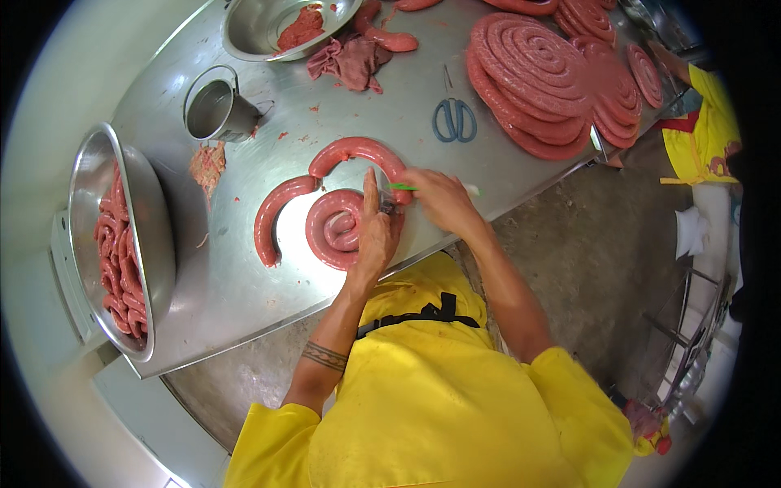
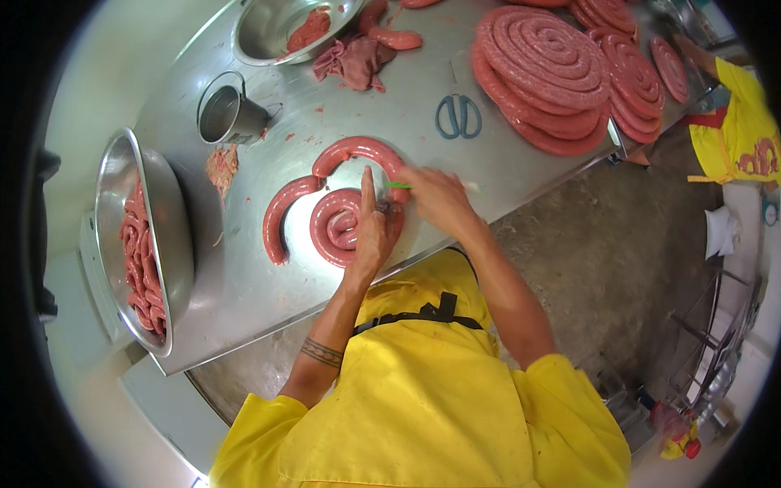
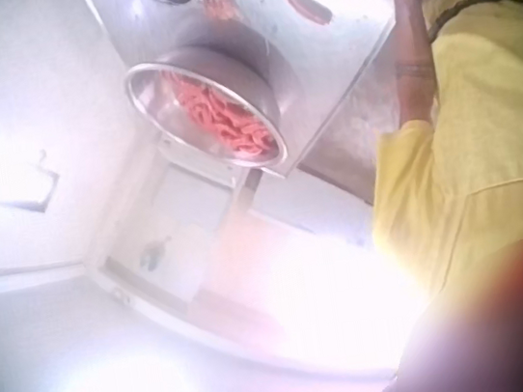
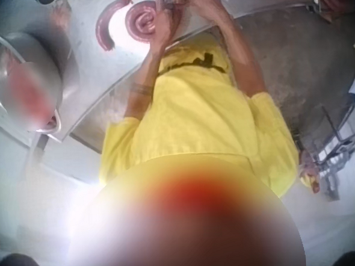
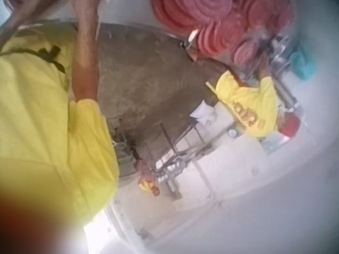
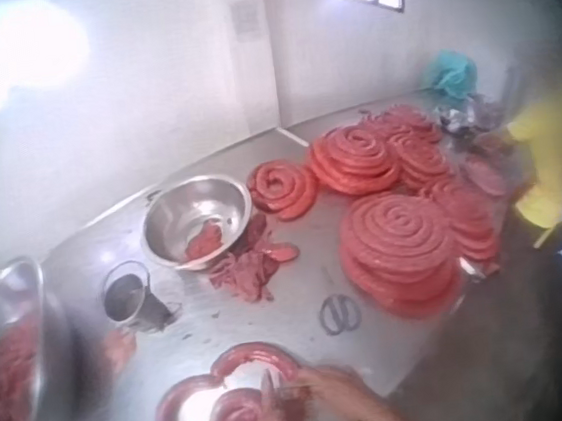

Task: The person coils long links of raw sausage into spiral shapes on a stainless steel table. They use a green-handled tool to prick the sausage casing and scissors to cut the links into segments. The finished spirals are stacked on the table.

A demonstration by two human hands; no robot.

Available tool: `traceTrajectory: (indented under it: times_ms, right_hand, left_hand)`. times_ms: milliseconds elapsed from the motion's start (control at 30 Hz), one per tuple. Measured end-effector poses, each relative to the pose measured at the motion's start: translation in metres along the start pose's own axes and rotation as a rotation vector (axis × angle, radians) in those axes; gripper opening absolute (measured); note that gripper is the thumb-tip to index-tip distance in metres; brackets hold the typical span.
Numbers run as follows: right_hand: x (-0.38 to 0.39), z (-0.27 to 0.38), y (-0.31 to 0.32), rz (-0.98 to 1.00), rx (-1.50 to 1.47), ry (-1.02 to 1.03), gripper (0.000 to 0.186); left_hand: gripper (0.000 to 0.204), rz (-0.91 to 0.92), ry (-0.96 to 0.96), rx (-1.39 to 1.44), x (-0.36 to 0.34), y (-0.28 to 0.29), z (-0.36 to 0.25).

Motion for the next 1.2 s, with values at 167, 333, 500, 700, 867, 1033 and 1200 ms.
traceTrajectory:
  times_ms: [167, 333, 500, 700, 867, 1033, 1200]
  right_hand:
    - [-0.027, 0.011, -0.007, 0.231, -0.583, -0.312, 0.016]
    - [-0.008, 0.026, 0.055, -0.423, -0.425, 0.016, 0.011]
    - [0.073, -0.007, 0.127, -0.655, -0.9, -0.655, 0.012]
    - [0.068, -0.05, 0.007, -0.18, -0.273, -0.388, 0.016]
    - [-0.024, -0.046, -0.007, 0.47, -0.104, -0.025, 0.02]
    - [-0.054, 0.049, 0.028, -0.003, -0.209, 0.188, 0.015]
    - [-0.053, 0.022, 0.124, -0.343, -1.476, 0.009, 0.027]
  left_hand:
    - [0.031, 0.227, 0.161, 0.244, -0.008, 0.007, 0.003]
    - [0.025, 0.514, 0.359, 0.339, -0.006, -0.01, -0.016]
    - [0.015, 0.711, 0.817, 0.744, -0.013, -0.022, -0.016]
    - [0.014, 0.456, 0.601, 0.557, -0.002, -0.017, -0.01]
    - [0.02, 0.026, 0.085, -0.116, 0.002, -0.005, -0.008]
    - [0.024, 0.513, 0.575, 0.534, 0.001, -0.003, -0.005]
    - [0.031, 0.528, 0.356, 0.408, 0.007, -0.005, -0.021]
Point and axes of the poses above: each hand's wrist, its own x-axis away from the middle knuckle, its own y-axis out of the back of the hand, z = x × y, the point moved 1 cm from there along -x, towards the middle knuckle, and after that the axes turned 13 degrees about -x, right-handed, at the moved point
